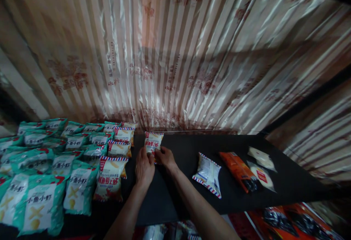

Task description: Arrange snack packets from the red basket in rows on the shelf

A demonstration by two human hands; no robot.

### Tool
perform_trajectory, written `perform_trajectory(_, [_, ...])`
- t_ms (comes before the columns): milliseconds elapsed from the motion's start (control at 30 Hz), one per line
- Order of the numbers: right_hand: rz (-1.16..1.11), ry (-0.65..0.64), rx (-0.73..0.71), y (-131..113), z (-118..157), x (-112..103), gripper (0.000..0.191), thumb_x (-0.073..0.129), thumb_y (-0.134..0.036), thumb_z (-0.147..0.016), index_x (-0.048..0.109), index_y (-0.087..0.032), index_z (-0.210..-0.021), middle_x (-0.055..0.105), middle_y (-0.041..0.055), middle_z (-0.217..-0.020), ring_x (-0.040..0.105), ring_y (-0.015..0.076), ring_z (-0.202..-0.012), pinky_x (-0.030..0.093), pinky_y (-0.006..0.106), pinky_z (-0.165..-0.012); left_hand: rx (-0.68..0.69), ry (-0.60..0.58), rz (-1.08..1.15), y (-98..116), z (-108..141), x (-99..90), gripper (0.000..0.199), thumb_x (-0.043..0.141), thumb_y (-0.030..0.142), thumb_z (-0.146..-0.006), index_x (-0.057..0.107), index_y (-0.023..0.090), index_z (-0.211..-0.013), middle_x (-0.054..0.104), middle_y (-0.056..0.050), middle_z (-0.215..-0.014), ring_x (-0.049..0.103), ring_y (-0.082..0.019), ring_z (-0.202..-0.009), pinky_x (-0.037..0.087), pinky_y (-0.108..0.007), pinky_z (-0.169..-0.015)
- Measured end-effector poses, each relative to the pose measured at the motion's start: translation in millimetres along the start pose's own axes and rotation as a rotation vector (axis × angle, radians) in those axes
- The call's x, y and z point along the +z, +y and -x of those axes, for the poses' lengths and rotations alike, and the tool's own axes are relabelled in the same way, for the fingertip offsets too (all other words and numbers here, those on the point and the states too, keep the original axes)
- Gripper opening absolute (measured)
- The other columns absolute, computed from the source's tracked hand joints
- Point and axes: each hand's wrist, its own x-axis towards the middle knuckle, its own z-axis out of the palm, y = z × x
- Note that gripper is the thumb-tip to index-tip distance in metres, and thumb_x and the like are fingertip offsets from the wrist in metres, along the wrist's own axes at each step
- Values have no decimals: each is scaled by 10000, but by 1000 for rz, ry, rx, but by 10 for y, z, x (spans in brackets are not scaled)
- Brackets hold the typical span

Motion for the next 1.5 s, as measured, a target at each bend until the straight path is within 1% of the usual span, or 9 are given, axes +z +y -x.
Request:
perform_trajectory(267, [38,13,-38,39,-211,91,313,536,-407,-745,661,-129,-816,682,61,-732,602,165,-638,441,241,-536,18,53,-31,-73,-23,88,461,411,184,-818,471,111,-1270,514,-160,-1303,445,-286,-1241,360,-447,-1037])
perform_trajectory(433, [62,37,-40,76,-350,130,320,545,-418,-752,674,-139,-841,686,52,-730,610,170,-664,457,244,-558,56,57,-59,-72,-9,99,457,386,169,-829,468,65,-1266,461,-197,-1353,386,-296,-1290,330,-458,-1063])
perform_trajectory(600, [88,33,-46,71,-490,187,322,556,-419,-756,680,-147,-877,695,44,-752,625,181,-700,477,253,-586,80,65,-37,-68,-5,132,481,392,131,-812,463,102,-1287,443,-144,-1387,318,-282,-1336,307,-463,-1087])
perform_trajectory(767, [90,47,-66,51,-611,265,289,563,-399,-761,685,-170,-888,703,38,-782,635,188,-725,483,255,-603,86,53,-36,-100,-37,149,497,388,111,-803,463,105,-1294,425,-132,-1405,282,-277,-1356,293,-458,-1101])
perform_trajectory(900, [155,55,-77,3,-684,323,256,559,-366,-777,684,-174,-892,703,44,-797,631,187,-737,481,262,-636,76,55,-34,-139,-75,146,488,385,112,-810,467,96,-1292,405,-131,-1420,248,-270,-1370,280,-451,-1110])
perform_trajectory(1000, [220,65,-98,-58,-708,346,249,562,-330,-785,673,-180,-950,703,46,-850,630,184,-765,475,265,-681,64,45,-32,-167,-98,145,488,383,111,-813,463,83,-1294,391,-148,-1426,240,-274,-1373,274,-466,-1110])
perform_trajectory(1167, [345,105,-96,-161,-680,358,392,558,-314,-805,571,-189,-1176,687,60,-958,627,183,-828,452,268,-741,67,26,-35,-189,-124,153,494,391,96,-798,468,59,-1286,368,-163,-1438,236,-269,-1374,258,-447,-1119])
perform_trajectory(1333, [465,77,-91,-238,-617,376,370,517,-383,-839,559,-240,-1178,684,48,-955,629,190,-832,435,269,-715,48,24,-60,-189,-134,161,469,399,101,-798,500,60,-1254,373,-160,-1435,248,-280,-1368,274,-446,-1110])
perform_trajectory(1500, [524,56,-99,-242,-607,384,374,490,-408,-855,537,-248,-1191,678,37,-972,631,187,-846,440,269,-712,56,4,-110,-179,-127,138,467,384,91,-806,496,50,-1258,375,-167,-1432,248,-272,-1368,274,-434,-1113])
